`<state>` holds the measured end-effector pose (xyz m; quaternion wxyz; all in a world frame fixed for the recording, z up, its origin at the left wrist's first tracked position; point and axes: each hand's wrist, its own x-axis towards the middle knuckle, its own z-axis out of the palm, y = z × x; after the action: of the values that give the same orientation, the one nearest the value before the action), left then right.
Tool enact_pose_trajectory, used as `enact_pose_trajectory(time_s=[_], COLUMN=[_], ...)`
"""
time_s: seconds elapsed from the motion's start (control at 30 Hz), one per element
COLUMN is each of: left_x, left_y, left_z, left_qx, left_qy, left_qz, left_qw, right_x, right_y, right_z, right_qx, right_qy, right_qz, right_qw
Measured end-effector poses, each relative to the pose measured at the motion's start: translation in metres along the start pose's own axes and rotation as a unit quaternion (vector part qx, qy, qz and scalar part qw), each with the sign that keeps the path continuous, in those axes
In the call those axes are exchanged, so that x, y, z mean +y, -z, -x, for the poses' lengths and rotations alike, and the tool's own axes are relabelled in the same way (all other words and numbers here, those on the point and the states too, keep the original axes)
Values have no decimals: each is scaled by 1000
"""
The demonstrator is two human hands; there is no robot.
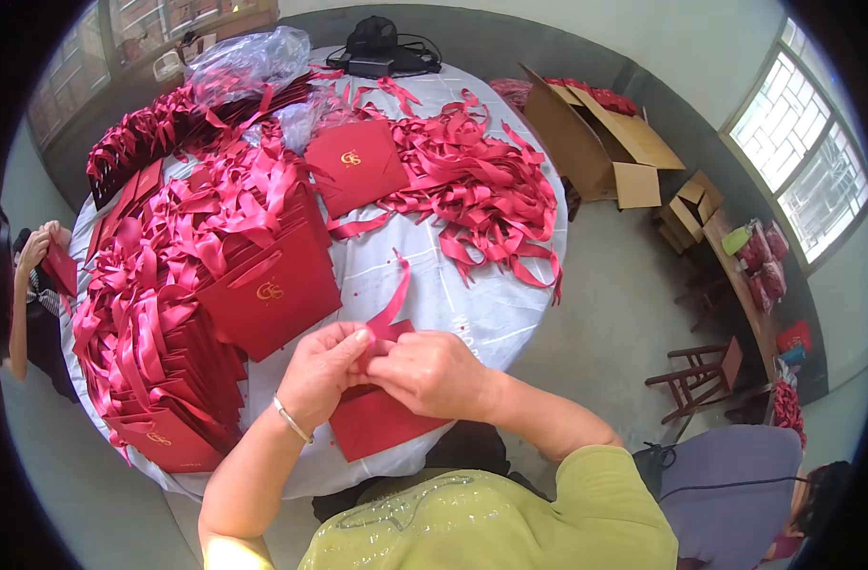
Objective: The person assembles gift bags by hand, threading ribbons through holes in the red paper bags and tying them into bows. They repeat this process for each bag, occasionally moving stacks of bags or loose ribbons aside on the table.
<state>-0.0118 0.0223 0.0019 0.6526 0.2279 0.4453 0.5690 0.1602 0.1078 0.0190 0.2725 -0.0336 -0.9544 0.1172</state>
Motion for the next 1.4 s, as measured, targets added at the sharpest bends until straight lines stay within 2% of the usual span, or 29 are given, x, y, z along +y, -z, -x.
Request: enact_pose_trajectory(time_s=[0.13, 0.2, 0.3, 0.5, 0.53, 0.6, 0.63, 0.7, 0.73, 0.8, 0.87, 0.9, 0.93, 1.0, 1.03, 1.1, 1.13, 1.2, 1.23, 1.27, 1.3, 1.33, 1.37, 1.4], left_x=[7, 14, 13, 16, 17, 16, 14, 11, 10, 6, 4, 3, 1, -2, -5, -5, -4, -4, 0, -2, -5, -8, -7, -7], left_y=[8, 6, 10, 10, 9, 8, 9, 6, 2, -3, -9, -11, -12, -10, -8, -4, -5, 3, 6, 10, 13, 13, 10, 8], left_z=[-3, 1, -1, 3, 4, 6, 6, 9, 11, 12, 14, 14, 14, 11, 10, 8, 10, 1, 1, 0, -3, -5, -3, -2], left_qx=[21, 48, 40, 26, 26, 9, -13, -48, -50, -62, -69, -70, -79, -89, -97, -74, -54, 11, 61, 59, 82, 102, 85, 84], left_qy=[-37, -71, -116, -236, -238, -279, -293, -290, -282, -280, -260, -245, -248, -240, -235, -253, -237, -242, -215, -211, -265, -312, -305, -302], left_qz=[46, 116, 137, 195, 195, 154, 127, 100, 90, 53, 49, 46, 30, 21, 13, -68, -49, -162, -284, -284, -425, -553, -575, -577], left_qw=[998, 990, 983, 952, 951, 948, 948, 951, 954, 957, 962, 966, 965, 966, 967, 962, 969, 957, 933, 934, 862, 765, 754, 754], right_x=[-4, 0, 11, 32, 34, 34, 32, 26, 22, 14, 7, 1, -3, -9, -6, -2, -3, 1, 11, 19, 14, 6, 5, -1], right_y=[14, 22, 23, 22, 25, 30, 32, 33, 33, 28, 14, 10, 6, -3, -14, -9, -8, 22, 36, 50, 65, 78, 83, 81], right_z=[8, 15, 28, 44, 46, 46, 41, 23, 16, 1, -12, -17, -20, -26, -22, -24, -29, -26, -18, -8, 2, 9, 11, 13], right_qx=[-45, -47, -46, -51, -51, -125, -126, -43, -41, 36, 70, 80, 82, 118, 147, 180, 270, 342, 357, 368, 360, 336, 271, 193], right_qy=[10, 4, -15, -120, -119, -196, -196, -137, -141, -163, -262, -314, -317, -356, -371, -369, -343, -310, -248, -183, -217, -241, -186, -164], right_qz=[-62, -71, -74, -91, -91, -82, -81, -150, -149, -286, -389, -449, -449, -605, -622, -617, -640, -637, -591, -539, -362, -170, -104, -100], right_qw=[997, 996, 996, 987, 987, 969, 969, 978, 978, 944, 881, 832, 832, 702, 674, 672, 632, 618, 680, 735, 832, 894, 939, 962])
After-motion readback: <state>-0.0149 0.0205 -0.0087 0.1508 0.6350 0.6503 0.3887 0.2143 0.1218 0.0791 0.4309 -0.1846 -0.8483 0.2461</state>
